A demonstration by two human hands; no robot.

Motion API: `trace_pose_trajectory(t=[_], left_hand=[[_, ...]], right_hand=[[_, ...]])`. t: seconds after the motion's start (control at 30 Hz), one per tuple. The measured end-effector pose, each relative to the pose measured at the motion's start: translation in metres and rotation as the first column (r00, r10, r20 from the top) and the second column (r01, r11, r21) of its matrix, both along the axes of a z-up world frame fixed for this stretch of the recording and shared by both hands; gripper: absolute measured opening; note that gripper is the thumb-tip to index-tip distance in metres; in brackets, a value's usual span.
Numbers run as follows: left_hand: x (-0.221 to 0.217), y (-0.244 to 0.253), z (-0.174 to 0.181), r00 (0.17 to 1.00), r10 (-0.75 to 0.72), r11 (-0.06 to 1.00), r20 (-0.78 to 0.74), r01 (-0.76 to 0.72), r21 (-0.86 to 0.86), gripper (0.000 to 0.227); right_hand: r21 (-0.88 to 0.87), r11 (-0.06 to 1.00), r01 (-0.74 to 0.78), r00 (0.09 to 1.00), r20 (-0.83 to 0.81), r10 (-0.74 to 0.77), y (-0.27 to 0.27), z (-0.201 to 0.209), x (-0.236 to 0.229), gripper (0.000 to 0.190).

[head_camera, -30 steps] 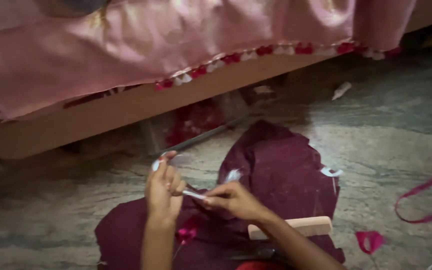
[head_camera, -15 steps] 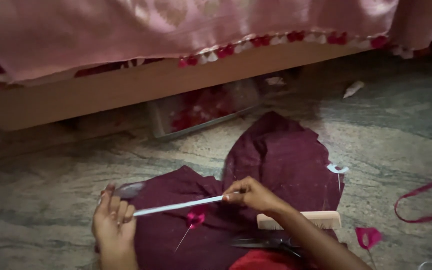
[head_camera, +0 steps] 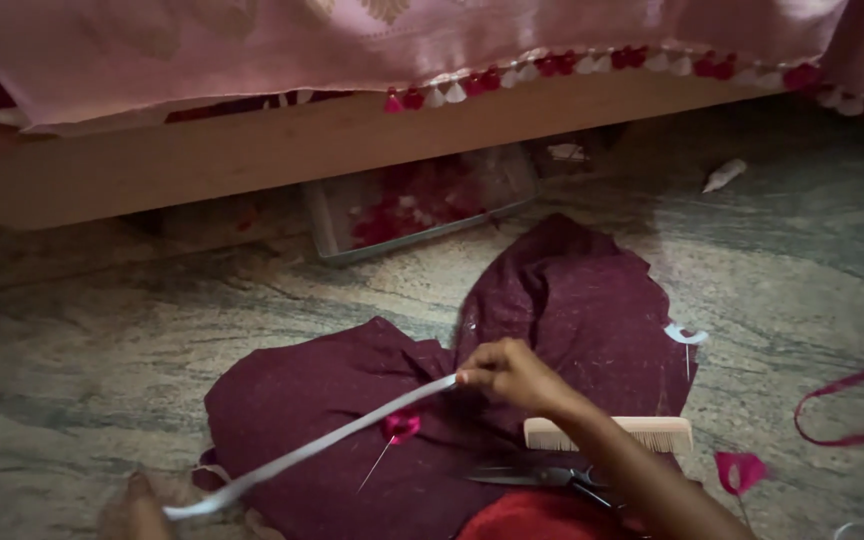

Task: Attaching decorative silk tassels to the border of a pink fabric.

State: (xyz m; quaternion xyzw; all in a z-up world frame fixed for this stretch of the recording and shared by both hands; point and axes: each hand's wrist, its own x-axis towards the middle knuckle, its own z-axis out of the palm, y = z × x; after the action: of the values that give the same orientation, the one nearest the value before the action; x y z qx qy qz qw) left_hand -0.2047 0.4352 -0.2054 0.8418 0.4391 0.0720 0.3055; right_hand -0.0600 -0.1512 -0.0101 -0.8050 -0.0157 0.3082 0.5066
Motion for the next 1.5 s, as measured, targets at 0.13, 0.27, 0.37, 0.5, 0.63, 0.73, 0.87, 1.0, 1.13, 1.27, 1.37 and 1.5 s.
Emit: trace_pose_trajectory(t=[0.13,0.27,0.37,0.5,0.63,0.73,0.87,1.0,1.13,1.27,1.37,1.5], left_hand=[[0.049,-0.147,0.112,0.992,-0.091,0.751,0.090,0.009,0.660,0.053],[0.110,-0.323,0.234,0.849,-0.406,0.898,0.339,0.440,-0.026,0.039],[0.116,-0.414,0.261,0.580,-0.662,0.615,0.474,0.782,-0.099,0.028],[0.110,-0.461,0.270,0.544,-0.717,0.549,0.436,0.826,-0.128,0.022],[0.099,-0.464,0.249,0.433,-0.763,0.496,0.480,0.868,0.004,0.026],[0.090,-0.460,0.227,0.263,-0.815,0.360,0.517,0.928,0.095,0.021],[0.088,-0.462,0.199,0.073,-0.916,0.204,0.395,0.931,0.302,0.021],[0.085,-0.470,0.185,-0.017,-0.950,0.121,0.311,0.900,0.419,0.013],[0.090,-0.487,0.200,-0.097,-0.939,0.092,0.329,0.852,0.515,0.014],[0.093,-0.493,0.188,0.058,-0.886,0.196,0.459,0.946,0.258,0.011],[0.099,-0.495,0.197,0.225,-0.793,0.305,0.566,0.951,0.048,0.008],[0.110,-0.501,0.202,0.442,-0.706,0.396,0.553,0.894,-0.208,0.007]], right_hand=[[0.027,0.999,-0.018,0.997,0.079,0.016,-0.009,0.023,0.005,0.018],[-0.034,0.994,-0.100,0.975,0.197,0.105,-0.003,0.061,0.006,0.016],[0.059,0.994,-0.089,0.971,0.229,0.073,-0.016,0.061,0.006,0.013],[0.140,0.985,-0.103,0.967,0.245,0.067,-0.048,0.063,0.001,0.009],[0.353,0.933,-0.070,0.992,0.120,0.029,-0.073,0.030,-0.010,0.010],[0.355,0.933,-0.058,0.996,0.085,0.030,-0.077,0.026,-0.014,0.010],[0.477,0.876,0.068,0.994,-0.109,-0.018,-0.091,0.005,-0.017,0.009],[0.492,0.850,0.188,0.970,-0.227,-0.083,-0.105,-0.001,-0.025,0.007],[0.572,0.793,0.209,0.970,-0.223,-0.095,-0.131,-0.009,-0.035,0.008],[0.051,0.889,0.455,0.890,-0.056,-0.452,-0.199,0.007,-0.037,0.020],[-0.228,0.724,0.651,0.759,0.219,-0.613,-0.305,-0.106,-0.049,0.024],[-0.680,0.464,0.568,0.808,0.569,-0.156,-0.399,-0.178,-0.084,0.032]])
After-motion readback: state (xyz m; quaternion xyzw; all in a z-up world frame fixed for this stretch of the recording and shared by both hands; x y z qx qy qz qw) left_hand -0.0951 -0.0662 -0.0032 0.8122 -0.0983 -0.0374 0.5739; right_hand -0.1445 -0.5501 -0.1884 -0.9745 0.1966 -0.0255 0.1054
